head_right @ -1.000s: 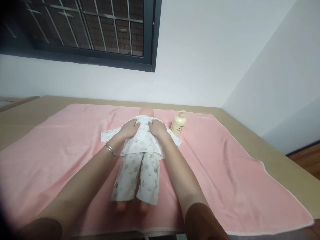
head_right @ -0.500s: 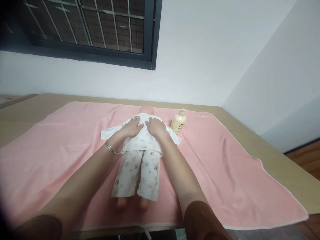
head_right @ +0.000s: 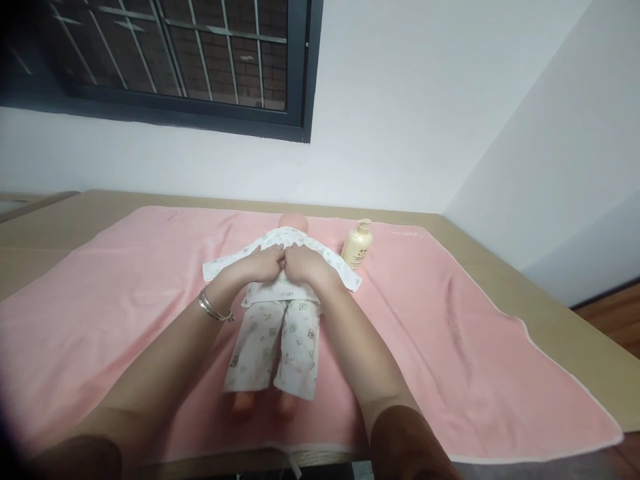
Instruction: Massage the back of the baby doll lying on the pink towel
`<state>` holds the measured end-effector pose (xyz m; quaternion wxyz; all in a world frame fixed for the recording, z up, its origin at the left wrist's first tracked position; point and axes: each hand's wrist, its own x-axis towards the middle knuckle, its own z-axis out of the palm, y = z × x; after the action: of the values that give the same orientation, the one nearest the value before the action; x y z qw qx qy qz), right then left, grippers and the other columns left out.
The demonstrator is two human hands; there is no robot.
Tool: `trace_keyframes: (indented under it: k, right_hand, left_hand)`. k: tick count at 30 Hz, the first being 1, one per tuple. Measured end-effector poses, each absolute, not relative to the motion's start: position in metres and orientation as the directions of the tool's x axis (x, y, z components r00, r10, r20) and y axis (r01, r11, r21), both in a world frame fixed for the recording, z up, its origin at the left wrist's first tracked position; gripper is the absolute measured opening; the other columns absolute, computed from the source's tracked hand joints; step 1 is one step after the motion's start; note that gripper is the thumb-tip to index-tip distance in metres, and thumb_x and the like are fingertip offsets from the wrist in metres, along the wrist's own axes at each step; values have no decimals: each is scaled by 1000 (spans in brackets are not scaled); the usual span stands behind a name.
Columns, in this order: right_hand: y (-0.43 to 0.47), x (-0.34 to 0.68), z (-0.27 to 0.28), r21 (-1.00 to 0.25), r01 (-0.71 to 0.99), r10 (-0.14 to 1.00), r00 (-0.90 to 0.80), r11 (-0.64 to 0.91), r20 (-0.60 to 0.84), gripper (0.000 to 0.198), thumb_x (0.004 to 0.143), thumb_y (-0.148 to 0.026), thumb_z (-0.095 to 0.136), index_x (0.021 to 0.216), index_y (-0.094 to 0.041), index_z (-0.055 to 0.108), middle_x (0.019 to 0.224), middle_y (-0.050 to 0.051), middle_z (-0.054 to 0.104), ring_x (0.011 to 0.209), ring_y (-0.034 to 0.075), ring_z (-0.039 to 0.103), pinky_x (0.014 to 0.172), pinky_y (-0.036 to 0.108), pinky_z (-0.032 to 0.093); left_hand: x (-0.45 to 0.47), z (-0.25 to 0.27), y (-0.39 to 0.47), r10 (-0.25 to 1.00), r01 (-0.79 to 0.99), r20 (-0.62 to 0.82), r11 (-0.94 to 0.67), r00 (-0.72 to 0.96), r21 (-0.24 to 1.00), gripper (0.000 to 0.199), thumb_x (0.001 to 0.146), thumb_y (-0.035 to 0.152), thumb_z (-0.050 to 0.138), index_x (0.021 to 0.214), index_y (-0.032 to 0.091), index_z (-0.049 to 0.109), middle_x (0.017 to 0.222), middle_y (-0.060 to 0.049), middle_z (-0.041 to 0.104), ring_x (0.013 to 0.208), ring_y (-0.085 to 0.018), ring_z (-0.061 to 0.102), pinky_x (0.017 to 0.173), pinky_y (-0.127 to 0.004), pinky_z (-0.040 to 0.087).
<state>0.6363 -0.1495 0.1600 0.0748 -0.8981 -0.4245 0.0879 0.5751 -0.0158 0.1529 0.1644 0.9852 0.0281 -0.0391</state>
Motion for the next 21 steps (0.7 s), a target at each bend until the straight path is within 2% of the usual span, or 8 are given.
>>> trace_keyframes:
  k: [2, 4, 8, 11, 14, 17, 19, 21]
  right_hand:
    - [-153, 641, 164, -245, 769, 802, 592, -591, -78, 28, 97, -21, 47, 114, -15, 68, 121, 15, 70, 107, 30, 66, 90, 36, 48]
    - [-152, 653, 158, -293, 760, 793, 609, -581, 8, 34, 104, -26, 38, 116, -14, 67, 128, 16, 68, 115, 28, 63, 98, 36, 45]
    - [-143, 681, 127, -367, 674, 684, 718, -641, 125, 52, 110, -39, 25, 146, -10, 49, 158, 18, 43, 147, 29, 37, 119, 42, 27]
    - [-135, 684, 115, -377, 596, 611, 786, -709, 93, 62, 110, -44, 22, 159, -6, 31, 167, 20, 24, 156, 32, 19, 124, 50, 16]
    - [-133, 666, 125, -316, 592, 615, 788, -741, 34, 57, 107, -33, 29, 156, -4, 35, 163, 24, 31, 152, 35, 29, 120, 48, 26]
    - [-138, 643, 149, -244, 679, 708, 704, -692, -50, 49, 97, -16, 45, 145, -9, 51, 150, 22, 51, 135, 35, 51, 105, 40, 42]
    - [-144, 637, 162, -259, 727, 765, 637, -636, -91, 43, 91, -11, 49, 131, -15, 62, 133, 16, 65, 118, 32, 63, 94, 36, 47]
    - [-147, 641, 165, -309, 729, 777, 628, -610, -52, 36, 92, -12, 46, 121, -19, 67, 121, 11, 71, 107, 29, 66, 88, 34, 48]
  left_hand:
    - [580, 148, -8, 102, 99, -9, -934, 995, 343, 45, 95, 29, 42, 134, 18, 61, 147, -15, 59, 136, -32, 54, 117, -48, 37]
    - [590, 135, 2, 184, 142, 82, -920, 980, 365, 53, 102, 38, 28, 142, 15, 54, 156, -16, 49, 147, -30, 43, 121, -49, 32]
    - [609, 105, 20, 291, 224, 98, -876, 952, 428, 69, 104, 51, 16, 161, 13, 28, 172, -14, 17, 160, -24, 10, 129, -48, 9]
    - [612, 98, 22, 341, 277, 69, -851, 938, 446, 76, 103, 56, 17, 163, 9, 22, 172, -16, 11, 160, -25, 5, 129, -51, 4]
    - [606, 110, 14, 292, 266, 4, -876, 956, 402, 73, 103, 51, 23, 163, 11, 21, 172, -15, 12, 160, -28, 8, 127, -58, 7]
    - [595, 129, 5, 130, 136, -41, -926, 991, 351, 72, 99, 41, 38, 162, 10, 24, 171, -16, 17, 159, -29, 17, 127, -49, 19]
    - [589, 138, 2, 35, 40, -19, -931, 999, 362, 64, 96, 33, 42, 156, 12, 36, 167, -16, 31, 154, -28, 31, 123, -40, 31]
    - [588, 140, 3, 27, 11, 36, -919, 999, 394, 52, 97, 31, 39, 146, 17, 49, 158, -13, 47, 145, -27, 46, 118, -38, 38]
